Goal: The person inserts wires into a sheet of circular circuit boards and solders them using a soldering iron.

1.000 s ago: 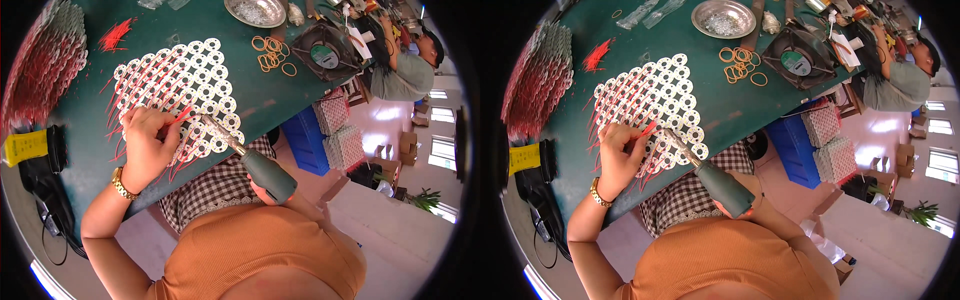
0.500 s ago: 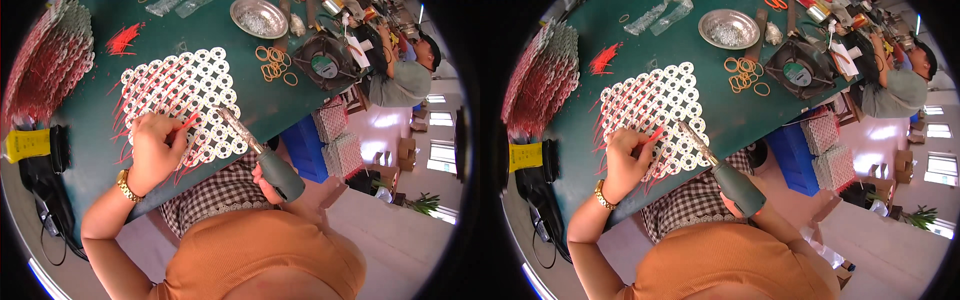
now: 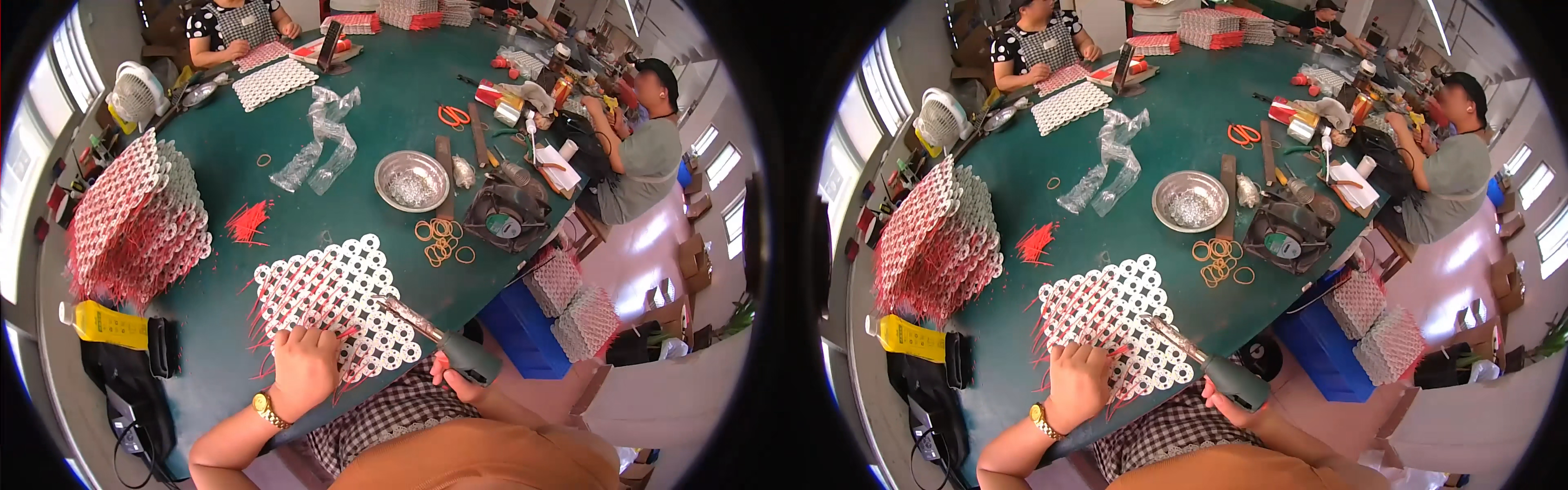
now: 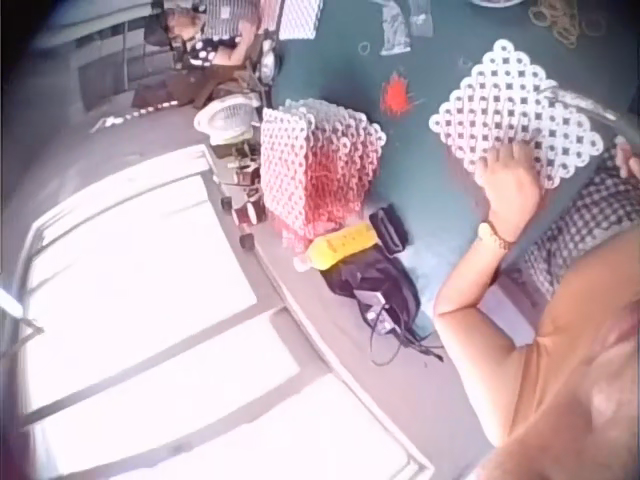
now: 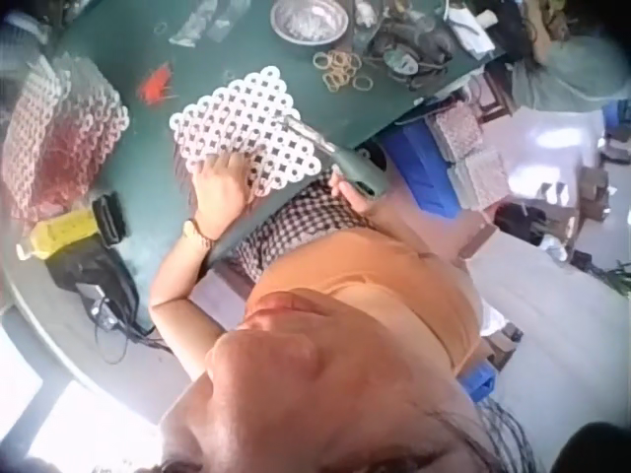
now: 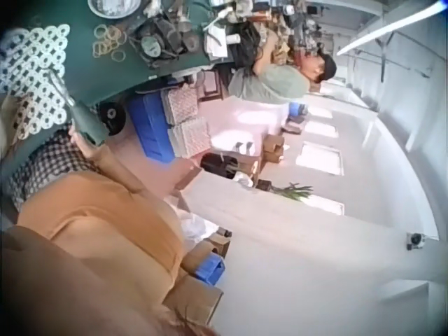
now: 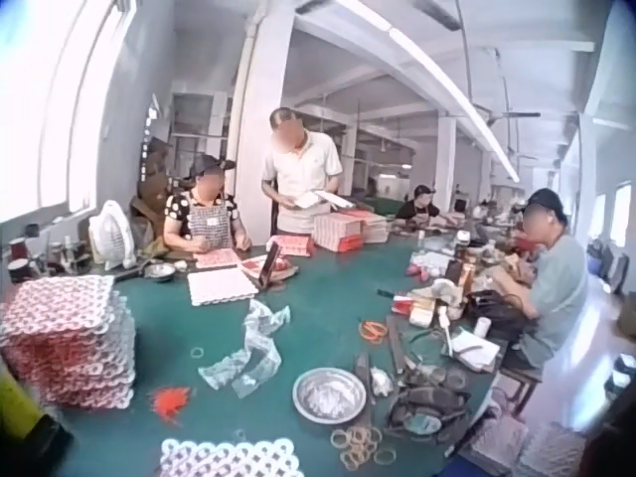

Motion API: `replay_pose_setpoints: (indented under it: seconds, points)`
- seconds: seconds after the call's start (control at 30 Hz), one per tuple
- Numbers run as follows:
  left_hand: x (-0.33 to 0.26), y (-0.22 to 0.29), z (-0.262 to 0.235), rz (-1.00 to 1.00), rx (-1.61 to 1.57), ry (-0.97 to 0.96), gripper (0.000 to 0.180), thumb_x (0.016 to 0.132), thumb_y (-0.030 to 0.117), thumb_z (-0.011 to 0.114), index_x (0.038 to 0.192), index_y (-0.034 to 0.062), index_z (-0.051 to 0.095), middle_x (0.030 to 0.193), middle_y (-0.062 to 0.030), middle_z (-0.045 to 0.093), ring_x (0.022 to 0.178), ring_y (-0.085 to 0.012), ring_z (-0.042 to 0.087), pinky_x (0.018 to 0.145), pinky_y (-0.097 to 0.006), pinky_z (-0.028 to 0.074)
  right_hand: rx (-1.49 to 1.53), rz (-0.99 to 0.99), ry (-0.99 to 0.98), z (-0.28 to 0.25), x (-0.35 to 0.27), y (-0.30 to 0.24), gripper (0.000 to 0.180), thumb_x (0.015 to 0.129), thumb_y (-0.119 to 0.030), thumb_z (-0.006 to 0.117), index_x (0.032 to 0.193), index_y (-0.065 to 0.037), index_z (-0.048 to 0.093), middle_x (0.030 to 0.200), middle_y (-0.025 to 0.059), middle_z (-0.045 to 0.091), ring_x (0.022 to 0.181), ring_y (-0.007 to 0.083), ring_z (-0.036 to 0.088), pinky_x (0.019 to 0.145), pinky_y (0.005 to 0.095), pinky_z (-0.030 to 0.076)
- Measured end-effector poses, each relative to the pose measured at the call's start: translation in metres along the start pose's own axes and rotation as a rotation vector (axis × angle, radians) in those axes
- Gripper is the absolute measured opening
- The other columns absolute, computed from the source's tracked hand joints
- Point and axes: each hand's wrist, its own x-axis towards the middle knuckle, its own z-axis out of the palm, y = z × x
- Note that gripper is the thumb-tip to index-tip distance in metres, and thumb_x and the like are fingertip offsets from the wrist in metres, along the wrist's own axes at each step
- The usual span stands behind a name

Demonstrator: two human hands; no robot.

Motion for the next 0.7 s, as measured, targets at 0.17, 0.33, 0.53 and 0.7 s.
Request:
replay_pose_setpoints:
  seconds: [0.17, 0.33, 0.53, 0.7]
  points:
    - [0.005, -0.007, -0.003, -0.036, -0.024, -0.024, 0.01, 0.077, 0.008, 0.063, 0.077, 0.0081, 0.053, 0.07, -0.0088, 0.054, 0.069, -0.0289, 0.053, 0.066, -0.042, 0.034, 0.096, 0.103, 0.024, -0.009, -0.008, 0.01, 0.03, 0.094, -0.011, 0.058, 0.123, -0.005, 0.056, 0.097, 0.0096, 0.064, 0.08, 0.0135, 0.065, 0.064, 0.0263, 0.051]
    - [0.003, -0.017, 0.0, -0.093, -0.157, 0.083, 0.003, 0.084, 0.009, 0.062, 0.085, 0.0062, 0.06, 0.077, -0.0092, 0.061, 0.074, -0.0277, 0.054, 0.071, -0.043, 0.034, 0.123, -0.019, 0.056, -0.002, 0.011, -0.01, 0.025, 0.095, -0.007, 0.054, 0.12, -0.003, 0.056, 0.089, 0.0128, 0.063, 0.073, 0.0169, 0.063, 0.065, 0.0303, 0.051]
    - [0.002, -0.02, 0.007, -0.056, -0.206, 0.146, 0.014, 0.08, 0.011, 0.072, 0.094, 0.0098, 0.068, 0.07, -0.0024, 0.062, 0.071, -0.0219, 0.058, 0.082, -0.04, 0.035, 0.472, 0.103, 0.131, 0.017, 0.042, -0.027, 0.033, 0.096, -0.025, 0.054, 0.119, -0.001, 0.052, 0.085, 0.0168, 0.063, 0.068, 0.0233, 0.062, 0.064, 0.0362, 0.05]
    - [0.005, -0.021, -0.001, -0.077, -0.335, 0.102, 0.01, 0.086, 0.011, 0.066, 0.096, 0.0098, 0.067, 0.067, -0.0013, 0.063, 0.063, -0.0222, 0.058, 0.086, -0.041, 0.036, 0.661, 0.178, 0.011, 0.035, 0.088, -0.05, 0.036, 0.096, -0.029, 0.055, 0.12, -0.002, 0.05, 0.088, 0.0175, 0.063, 0.07, 0.0247, 0.062, 0.064, 0.0364, 0.05]
